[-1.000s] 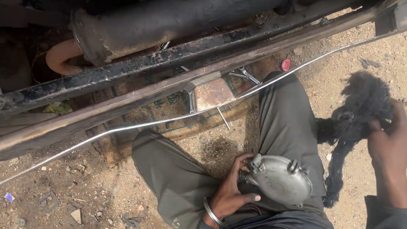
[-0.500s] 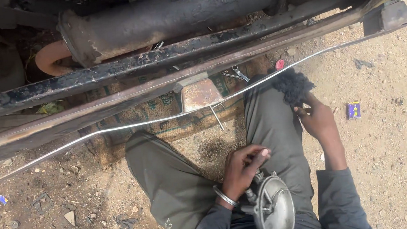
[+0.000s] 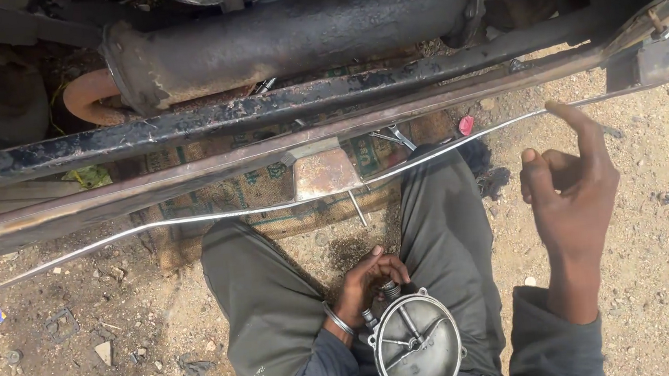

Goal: The person cleans the inside of a metal housing with a cloth, scrapes the interior with a small stick, and then touches the internal components by hand before wiping the housing again.

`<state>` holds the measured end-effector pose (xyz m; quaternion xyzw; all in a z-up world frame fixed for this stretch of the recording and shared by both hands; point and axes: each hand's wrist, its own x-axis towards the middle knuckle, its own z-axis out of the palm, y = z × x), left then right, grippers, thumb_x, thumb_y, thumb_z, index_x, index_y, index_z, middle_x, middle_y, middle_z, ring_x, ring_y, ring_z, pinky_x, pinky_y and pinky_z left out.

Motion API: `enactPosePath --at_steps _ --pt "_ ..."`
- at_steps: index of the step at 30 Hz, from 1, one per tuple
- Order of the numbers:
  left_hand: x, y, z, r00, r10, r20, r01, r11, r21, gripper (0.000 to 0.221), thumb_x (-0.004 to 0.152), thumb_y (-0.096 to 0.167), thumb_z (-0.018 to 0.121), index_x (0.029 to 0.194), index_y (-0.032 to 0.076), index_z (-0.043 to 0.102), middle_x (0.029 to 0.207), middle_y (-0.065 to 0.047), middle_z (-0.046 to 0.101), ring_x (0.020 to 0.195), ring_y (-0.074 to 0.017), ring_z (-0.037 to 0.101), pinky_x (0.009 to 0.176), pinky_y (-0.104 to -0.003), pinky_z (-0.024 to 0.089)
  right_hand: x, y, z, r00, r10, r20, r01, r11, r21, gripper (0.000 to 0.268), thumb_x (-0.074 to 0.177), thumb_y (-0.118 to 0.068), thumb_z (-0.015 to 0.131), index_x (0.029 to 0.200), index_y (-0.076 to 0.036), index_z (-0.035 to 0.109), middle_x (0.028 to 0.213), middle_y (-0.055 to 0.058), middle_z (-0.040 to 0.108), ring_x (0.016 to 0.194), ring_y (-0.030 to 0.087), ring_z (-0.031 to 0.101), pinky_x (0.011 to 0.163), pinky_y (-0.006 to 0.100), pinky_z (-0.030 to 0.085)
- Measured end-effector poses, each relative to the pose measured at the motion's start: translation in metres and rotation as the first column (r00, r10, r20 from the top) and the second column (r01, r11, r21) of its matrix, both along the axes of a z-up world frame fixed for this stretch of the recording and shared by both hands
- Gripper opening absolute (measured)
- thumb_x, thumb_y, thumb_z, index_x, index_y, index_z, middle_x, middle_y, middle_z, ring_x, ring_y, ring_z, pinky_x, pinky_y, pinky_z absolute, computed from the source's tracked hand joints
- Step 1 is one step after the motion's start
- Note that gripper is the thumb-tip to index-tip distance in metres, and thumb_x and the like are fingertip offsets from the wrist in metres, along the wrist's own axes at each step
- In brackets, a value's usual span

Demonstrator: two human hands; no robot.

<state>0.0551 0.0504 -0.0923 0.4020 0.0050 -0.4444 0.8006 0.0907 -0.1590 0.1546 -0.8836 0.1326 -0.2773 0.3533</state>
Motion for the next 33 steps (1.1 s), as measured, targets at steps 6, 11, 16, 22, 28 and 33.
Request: enactPosePath --at_steps 6,11,16,22,28,33 --pt "0.008 -0.004 -0.004 0.99 0.102 0.098 -0.083 0.98 -0.181 0.058 0.103 0.051 0.048 0.09 -0.001 0.069 0.075 -0.008 0.064 0.061 -0.0103 0.051 0.06 -0.026 0.04 0.059 -0.029 0.043 0.933 0.111 -0.342 -0.076 0.991 0.112 0.058 0.09 -0.003 0.061 0.148 -0.006 0.05 0.063 0.005 0.06 0.055 0.006 0.054 0.051 0.024 0.04" --pt "0.016 -0.017 -0.018 0.978 0.104 0.179 -0.07 0.98 -0.185 0.056 0.102 0.048 0.05 0.087 -0.002 0.07 0.072 -0.009 0.062 0.061 -0.0099 0.05 0.059 -0.026 0.039 0.075 -0.049 0.049 0.834 0.166 -0.527 -0.052 0.973 0.226 0.054 0.09 -0.006 0.059 0.144 -0.002 0.054 0.059 0.003 0.055 0.048 0.009 0.045 0.044 0.029 0.033" --pt "0.018 -0.022 -0.02 0.987 0.084 0.137 -0.061 0.984 -0.165 0.047 0.097 0.042 0.056 0.084 -0.002 0.067 0.08 -0.01 0.07 0.067 -0.0119 0.056 0.064 -0.027 0.044 0.083 -0.064 0.034 0.776 0.488 -0.399 -0.198 0.79 0.581 0.058 0.087 -0.004 0.055 0.144 0.006 0.054 0.057 -0.005 0.041 0.045 0.005 0.035 0.039 0.026 0.023" --pt "0.022 -0.008 -0.002 0.979 0.105 0.176 -0.076 0.983 -0.166 0.04 0.091 0.039 0.063 0.096 0.0 0.071 0.066 -0.001 0.053 0.06 -0.0085 0.048 0.058 -0.023 0.036 0.085 -0.053 0.047 0.803 0.25 -0.541 -0.12 0.957 0.264 0.056 0.087 -0.001 0.056 0.141 0.011 0.049 0.054 -0.003 0.047 0.043 0.006 0.039 0.04 0.026 0.027" --pt "0.026 -0.01 -0.011 0.969 0.111 0.223 -0.083 0.988 -0.133 0.035 0.088 0.036 0.067 0.097 0.002 0.072 0.073 0.001 0.056 0.068 -0.0063 0.051 0.062 -0.022 0.036 0.076 -0.091 0.026 0.836 0.474 -0.277 -0.21 0.743 0.635 0.053 0.089 0.002 0.053 0.141 0.011 0.048 0.057 -0.004 0.039 0.045 0.005 0.032 0.041 0.025 0.026" --pt "0.024 -0.014 -0.019 0.971 0.086 0.222 -0.059 0.99 -0.126 0.034 0.089 0.036 0.068 0.097 0.003 0.072 0.075 0.002 0.056 0.069 -0.0056 0.051 0.063 -0.022 0.036 0.065 -0.092 0.03 0.815 0.577 -0.061 -0.326 0.542 0.774 0.058 0.088 0.002 0.041 0.145 0.008 0.054 0.058 -0.002 0.039 0.047 0.006 0.032 0.042 0.024 0.026"
